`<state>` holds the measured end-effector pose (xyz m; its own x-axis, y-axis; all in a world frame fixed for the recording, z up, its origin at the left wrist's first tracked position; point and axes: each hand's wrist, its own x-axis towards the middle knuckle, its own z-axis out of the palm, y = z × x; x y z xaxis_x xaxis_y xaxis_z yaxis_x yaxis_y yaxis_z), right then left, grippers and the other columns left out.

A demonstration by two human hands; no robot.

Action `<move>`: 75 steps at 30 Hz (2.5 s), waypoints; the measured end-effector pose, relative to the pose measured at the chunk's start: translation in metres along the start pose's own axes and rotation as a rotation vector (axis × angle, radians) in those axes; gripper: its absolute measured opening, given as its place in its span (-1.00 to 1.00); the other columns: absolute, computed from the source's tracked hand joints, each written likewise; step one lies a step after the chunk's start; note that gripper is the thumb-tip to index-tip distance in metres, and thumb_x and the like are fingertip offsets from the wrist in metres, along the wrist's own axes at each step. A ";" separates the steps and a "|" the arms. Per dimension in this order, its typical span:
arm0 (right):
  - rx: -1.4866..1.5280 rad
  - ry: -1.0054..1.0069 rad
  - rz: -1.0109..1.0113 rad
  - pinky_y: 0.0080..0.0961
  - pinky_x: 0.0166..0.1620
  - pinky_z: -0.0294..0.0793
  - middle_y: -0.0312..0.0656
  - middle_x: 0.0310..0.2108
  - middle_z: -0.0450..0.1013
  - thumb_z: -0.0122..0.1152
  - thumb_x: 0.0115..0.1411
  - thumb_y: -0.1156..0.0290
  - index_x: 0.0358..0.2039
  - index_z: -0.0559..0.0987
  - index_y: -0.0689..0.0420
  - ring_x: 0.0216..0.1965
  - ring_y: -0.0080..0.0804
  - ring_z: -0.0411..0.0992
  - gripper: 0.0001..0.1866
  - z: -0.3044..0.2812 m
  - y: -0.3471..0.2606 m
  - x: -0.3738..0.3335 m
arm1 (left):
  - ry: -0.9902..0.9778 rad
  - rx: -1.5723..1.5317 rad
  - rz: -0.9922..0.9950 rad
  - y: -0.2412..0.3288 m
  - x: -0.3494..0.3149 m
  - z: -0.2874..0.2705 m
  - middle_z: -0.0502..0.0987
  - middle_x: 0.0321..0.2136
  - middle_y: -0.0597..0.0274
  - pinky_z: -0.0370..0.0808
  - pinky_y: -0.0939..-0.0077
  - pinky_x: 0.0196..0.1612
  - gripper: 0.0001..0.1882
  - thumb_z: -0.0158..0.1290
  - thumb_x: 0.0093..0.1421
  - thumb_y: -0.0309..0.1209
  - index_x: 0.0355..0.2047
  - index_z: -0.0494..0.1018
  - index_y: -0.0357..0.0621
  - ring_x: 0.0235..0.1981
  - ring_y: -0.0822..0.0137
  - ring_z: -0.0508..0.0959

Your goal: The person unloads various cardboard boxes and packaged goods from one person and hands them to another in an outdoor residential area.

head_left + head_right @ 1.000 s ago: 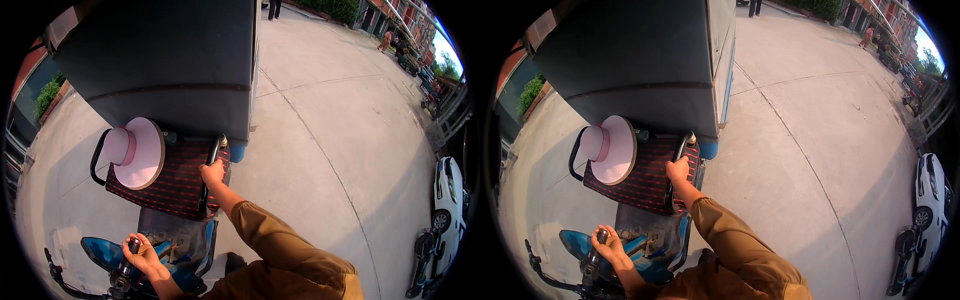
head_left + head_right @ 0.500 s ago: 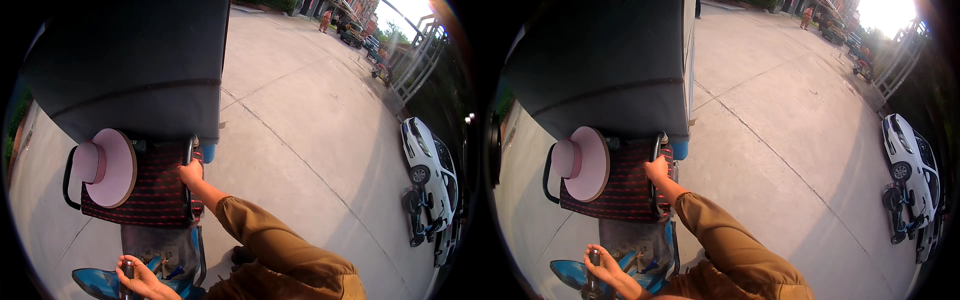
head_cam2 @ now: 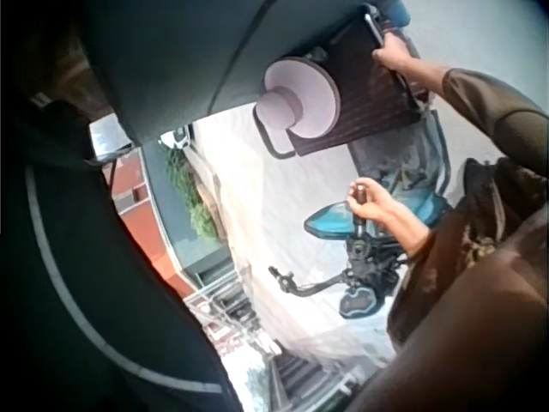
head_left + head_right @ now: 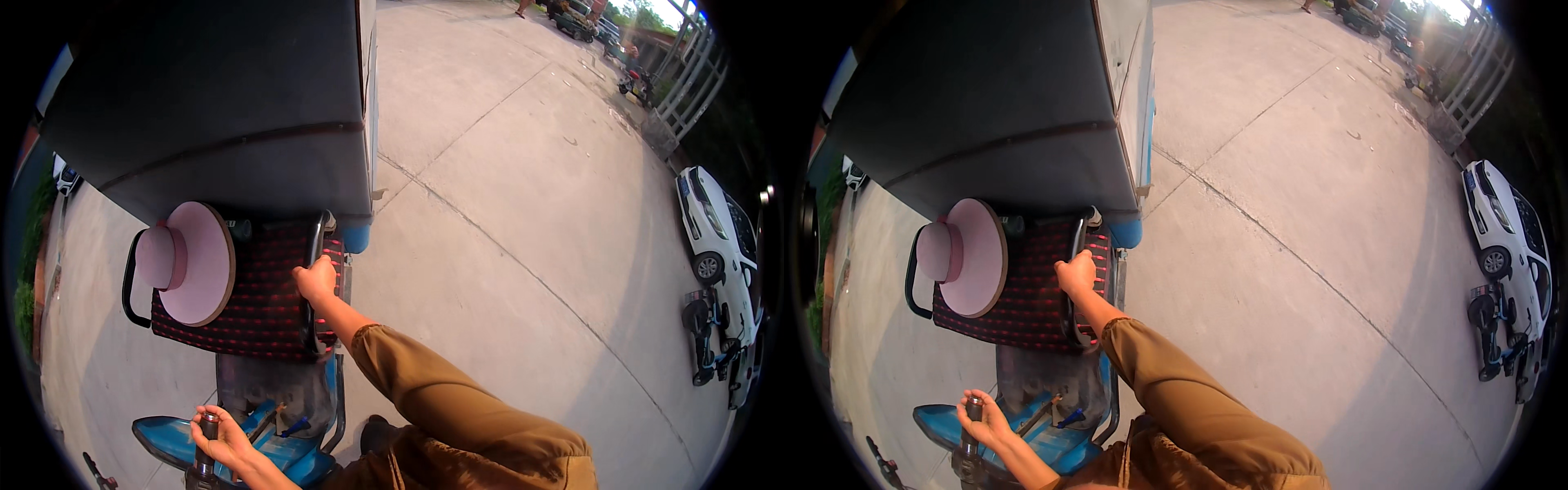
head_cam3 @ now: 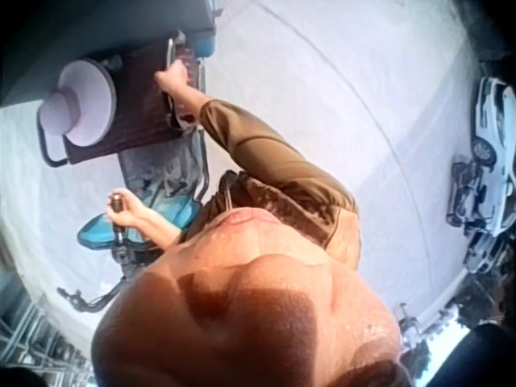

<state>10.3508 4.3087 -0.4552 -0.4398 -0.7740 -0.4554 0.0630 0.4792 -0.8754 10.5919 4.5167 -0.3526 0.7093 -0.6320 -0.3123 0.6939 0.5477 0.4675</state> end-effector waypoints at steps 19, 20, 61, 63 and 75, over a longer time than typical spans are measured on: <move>-0.011 0.103 0.000 -0.36 -0.44 0.47 0.05 -0.49 0.45 0.20 -0.13 0.44 -0.31 0.32 0.34 -0.60 -0.20 0.48 -0.62 0.020 0.032 -0.049 | -0.061 -0.065 -0.132 0.036 0.031 -0.050 0.44 -0.39 0.20 0.42 0.39 -0.12 -0.83 0.08 0.08 -0.49 -0.34 0.36 -0.29 -0.23 0.22 0.46; 0.020 0.113 -0.016 -0.39 -0.51 0.46 0.02 -0.54 0.44 0.19 -0.12 0.46 -0.33 0.31 0.35 -0.67 -0.25 0.47 -0.64 0.025 0.036 -0.050 | -0.119 -0.023 -0.105 0.041 0.039 -0.056 0.44 -0.39 0.20 0.42 0.40 -0.12 -0.83 0.09 0.08 -0.49 -0.36 0.35 -0.29 -0.22 0.22 0.46; -0.070 0.262 -0.202 -0.30 -0.25 0.46 0.18 -0.49 0.47 0.27 -0.25 0.36 -0.56 0.49 0.42 -0.33 0.01 0.48 -0.66 0.072 0.131 -0.084 | -0.054 0.023 -0.281 0.138 0.030 -0.178 0.51 -0.47 0.25 0.51 0.42 -0.21 -0.88 0.13 0.02 -0.47 -0.46 0.42 -0.19 -0.35 0.28 0.51; -0.047 0.250 -0.245 -0.29 -0.24 0.45 0.22 -0.48 0.46 0.26 -0.26 0.37 -0.56 0.48 0.43 -0.32 0.05 0.47 -0.66 0.071 0.128 -0.073 | -0.180 0.123 -0.295 0.145 0.023 -0.181 0.50 -0.47 0.26 0.52 0.43 -0.22 -0.89 0.13 0.02 -0.46 -0.46 0.42 -0.19 -0.34 0.29 0.51; -0.147 0.159 -0.227 -0.33 -0.22 0.46 0.17 -0.41 0.48 0.30 -0.30 0.33 -0.50 0.53 0.42 -0.28 -0.04 0.48 -0.61 0.042 0.114 -0.092 | -0.233 0.217 -0.490 0.197 -0.035 -0.202 0.47 -0.49 0.14 0.40 0.30 -0.10 -0.84 0.03 0.11 -0.40 -0.49 0.42 -0.28 -0.39 0.26 0.45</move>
<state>10.4362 4.4166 -0.5200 -0.5629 -0.7994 -0.2099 -0.1777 0.3650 -0.9139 10.7292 4.7576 -0.4169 0.2493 -0.9005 -0.3564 0.8755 0.0522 0.4805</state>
